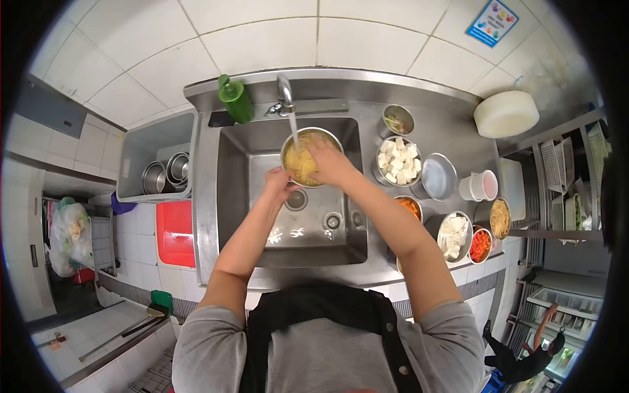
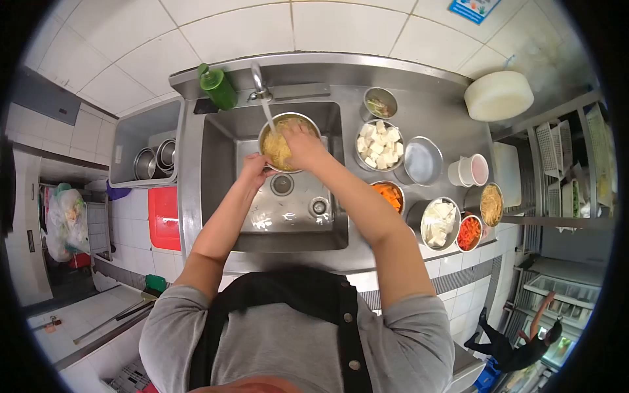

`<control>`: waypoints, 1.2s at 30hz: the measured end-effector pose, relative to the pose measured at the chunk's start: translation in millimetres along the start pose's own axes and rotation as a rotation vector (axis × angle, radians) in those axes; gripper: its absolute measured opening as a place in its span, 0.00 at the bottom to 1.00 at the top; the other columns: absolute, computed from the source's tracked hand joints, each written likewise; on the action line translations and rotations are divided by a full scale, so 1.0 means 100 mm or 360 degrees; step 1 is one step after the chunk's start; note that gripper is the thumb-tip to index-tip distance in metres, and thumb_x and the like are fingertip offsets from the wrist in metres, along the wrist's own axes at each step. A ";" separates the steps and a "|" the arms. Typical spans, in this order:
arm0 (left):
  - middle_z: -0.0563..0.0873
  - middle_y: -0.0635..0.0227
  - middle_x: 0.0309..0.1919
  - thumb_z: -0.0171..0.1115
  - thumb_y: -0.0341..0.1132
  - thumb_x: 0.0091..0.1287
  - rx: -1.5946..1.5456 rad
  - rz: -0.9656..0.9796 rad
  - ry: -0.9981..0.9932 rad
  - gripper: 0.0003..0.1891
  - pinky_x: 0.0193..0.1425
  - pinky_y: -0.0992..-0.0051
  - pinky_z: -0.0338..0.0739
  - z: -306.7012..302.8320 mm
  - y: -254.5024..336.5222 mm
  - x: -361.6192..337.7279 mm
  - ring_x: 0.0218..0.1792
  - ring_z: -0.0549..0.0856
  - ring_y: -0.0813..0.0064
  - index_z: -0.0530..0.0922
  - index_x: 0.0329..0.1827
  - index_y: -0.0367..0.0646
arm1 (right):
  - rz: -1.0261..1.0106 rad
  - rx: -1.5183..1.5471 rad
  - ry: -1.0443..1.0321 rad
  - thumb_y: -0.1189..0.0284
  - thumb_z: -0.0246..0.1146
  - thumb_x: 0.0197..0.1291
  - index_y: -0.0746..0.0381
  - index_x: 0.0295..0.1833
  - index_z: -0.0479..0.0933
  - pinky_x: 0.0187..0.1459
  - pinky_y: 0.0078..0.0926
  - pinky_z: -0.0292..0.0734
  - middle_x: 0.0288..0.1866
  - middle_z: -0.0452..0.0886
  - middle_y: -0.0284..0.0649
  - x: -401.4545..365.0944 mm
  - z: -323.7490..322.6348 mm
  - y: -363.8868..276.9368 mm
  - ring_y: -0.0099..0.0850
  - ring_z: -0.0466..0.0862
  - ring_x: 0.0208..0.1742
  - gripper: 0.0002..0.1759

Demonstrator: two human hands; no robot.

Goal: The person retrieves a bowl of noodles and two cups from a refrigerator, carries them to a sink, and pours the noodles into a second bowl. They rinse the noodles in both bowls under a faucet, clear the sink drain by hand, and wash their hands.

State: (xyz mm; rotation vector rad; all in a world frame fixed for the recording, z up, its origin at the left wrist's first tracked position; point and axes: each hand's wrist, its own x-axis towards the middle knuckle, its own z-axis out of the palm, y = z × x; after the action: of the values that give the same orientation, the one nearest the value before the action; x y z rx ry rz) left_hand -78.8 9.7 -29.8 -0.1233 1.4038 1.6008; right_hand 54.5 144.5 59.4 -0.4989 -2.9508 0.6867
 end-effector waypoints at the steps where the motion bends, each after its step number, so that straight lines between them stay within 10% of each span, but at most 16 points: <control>1: 0.83 0.52 0.35 0.56 0.15 0.52 -0.0005 -0.0010 -0.0010 0.10 0.35 0.53 0.91 -0.03 0.03 -0.05 0.36 0.88 0.54 0.74 0.38 0.28 | 0.0062 -0.0133 -0.0161 0.63 0.74 0.45 0.53 0.70 0.66 0.67 0.48 0.70 0.72 0.63 0.53 0.18 0.05 -0.10 0.54 0.67 0.71 0.43; 5: 0.83 0.50 0.34 0.56 0.14 0.52 -0.0157 -0.0058 -0.0050 0.10 0.29 0.56 0.90 -0.12 0.08 -0.13 0.30 0.88 0.54 0.75 0.38 0.27 | 0.0224 -0.0377 -0.0622 0.63 0.78 0.34 0.43 0.72 0.62 0.64 0.52 0.72 0.71 0.59 0.50 0.55 0.26 -0.23 0.60 0.64 0.70 0.53; 16: 0.84 0.51 0.32 0.54 0.15 0.52 -0.0176 0.0002 -0.0072 0.09 0.33 0.56 0.91 -0.39 0.13 -0.08 0.29 0.88 0.56 0.75 0.37 0.28 | 0.0567 -0.0114 -0.0176 0.59 0.75 0.39 0.51 0.59 0.79 0.57 0.41 0.79 0.57 0.77 0.44 0.69 0.53 -0.28 0.45 0.82 0.55 0.35; 28: 0.84 0.49 0.35 0.56 0.15 0.54 -0.0192 -0.0001 0.0012 0.09 0.33 0.57 0.91 -0.68 0.25 -0.11 0.32 0.89 0.54 0.75 0.38 0.27 | 0.0066 0.0277 -0.0319 0.62 0.78 0.35 0.57 0.69 0.70 0.68 0.42 0.68 0.70 0.66 0.51 0.67 0.45 -0.36 0.52 0.71 0.67 0.49; 36: 0.84 0.51 0.36 0.57 0.15 0.56 -0.0301 0.0096 0.0178 0.09 0.33 0.58 0.92 -0.83 0.30 -0.49 0.32 0.89 0.56 0.75 0.41 0.26 | 0.0058 0.0217 0.0214 0.59 0.71 0.49 0.59 0.71 0.66 0.70 0.46 0.63 0.73 0.63 0.50 0.43 0.62 -0.94 0.52 0.63 0.72 0.43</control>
State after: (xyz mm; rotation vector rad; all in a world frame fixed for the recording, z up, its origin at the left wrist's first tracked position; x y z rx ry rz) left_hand -114.9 -81.7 -5.7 -0.2884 1.3492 1.7992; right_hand -22.8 53.5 45.0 -0.5645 -2.7538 0.8176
